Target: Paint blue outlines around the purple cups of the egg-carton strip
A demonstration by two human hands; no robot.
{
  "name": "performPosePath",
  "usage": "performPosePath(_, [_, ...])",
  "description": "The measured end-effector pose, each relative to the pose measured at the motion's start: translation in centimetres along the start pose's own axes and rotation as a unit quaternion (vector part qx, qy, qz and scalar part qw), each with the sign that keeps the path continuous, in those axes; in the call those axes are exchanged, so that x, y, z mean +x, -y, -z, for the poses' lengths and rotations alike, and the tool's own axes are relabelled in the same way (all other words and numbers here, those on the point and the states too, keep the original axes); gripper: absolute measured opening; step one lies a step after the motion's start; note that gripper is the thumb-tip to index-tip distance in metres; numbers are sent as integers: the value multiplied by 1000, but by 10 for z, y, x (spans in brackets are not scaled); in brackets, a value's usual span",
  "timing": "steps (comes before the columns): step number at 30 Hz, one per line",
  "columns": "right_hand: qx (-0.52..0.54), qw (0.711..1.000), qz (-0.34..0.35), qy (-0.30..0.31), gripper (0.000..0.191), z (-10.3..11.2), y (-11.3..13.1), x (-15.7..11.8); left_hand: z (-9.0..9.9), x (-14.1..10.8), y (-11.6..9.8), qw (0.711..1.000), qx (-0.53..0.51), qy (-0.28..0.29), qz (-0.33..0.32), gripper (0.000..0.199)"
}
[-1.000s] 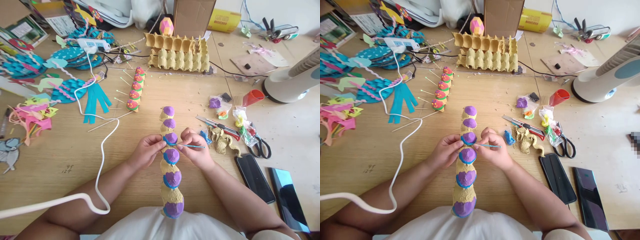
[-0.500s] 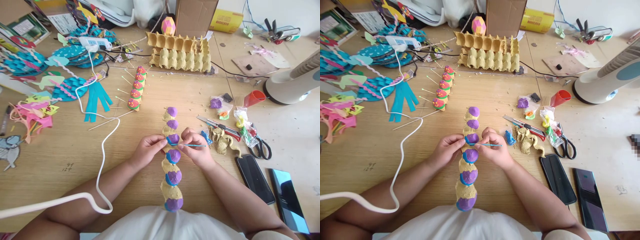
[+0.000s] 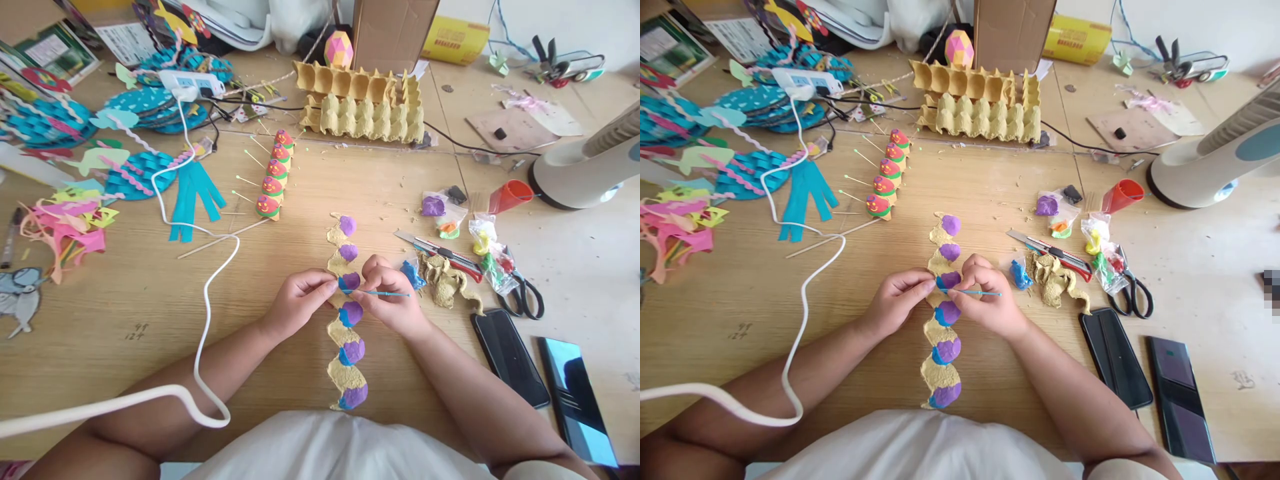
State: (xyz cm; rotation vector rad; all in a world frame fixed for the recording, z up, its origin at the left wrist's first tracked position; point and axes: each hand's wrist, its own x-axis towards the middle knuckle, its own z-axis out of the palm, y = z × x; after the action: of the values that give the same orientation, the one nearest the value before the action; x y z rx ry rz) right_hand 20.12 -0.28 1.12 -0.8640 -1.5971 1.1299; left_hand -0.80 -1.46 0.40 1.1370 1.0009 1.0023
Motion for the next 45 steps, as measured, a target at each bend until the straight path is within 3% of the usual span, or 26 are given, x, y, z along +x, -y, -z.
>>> performPosePath(9, [-9,999,-29,-11,27,-2,-1,0,2,-1,-4,994,90,30,-62,26])
performPosePath(18, [15,999,-35,7,26,-2,-3,0,1,-1,-5,991,104,42,-75,25])
performPosePath(31, [37,997,-69,-28,26,0,-2,-1,3,-2,-3,986,127,51,-92,22])
performPosePath(35, [99,989,-85,-71,28,-2,-4,-2,4,-2,1,993,84,40,-69,23])
performPosePath(40, [172,956,-117,-209,26,-4,-13,-1,2,2,12,996,-69,-23,49,34])
performPosePath(42, [180,947,-149,-219,23,-6,-15,-1,-1,5,13,981,-167,-40,87,41])
performPosePath(45, [185,949,-182,-181,21,-8,-14,0,-4,9,8,962,-244,-48,111,37])
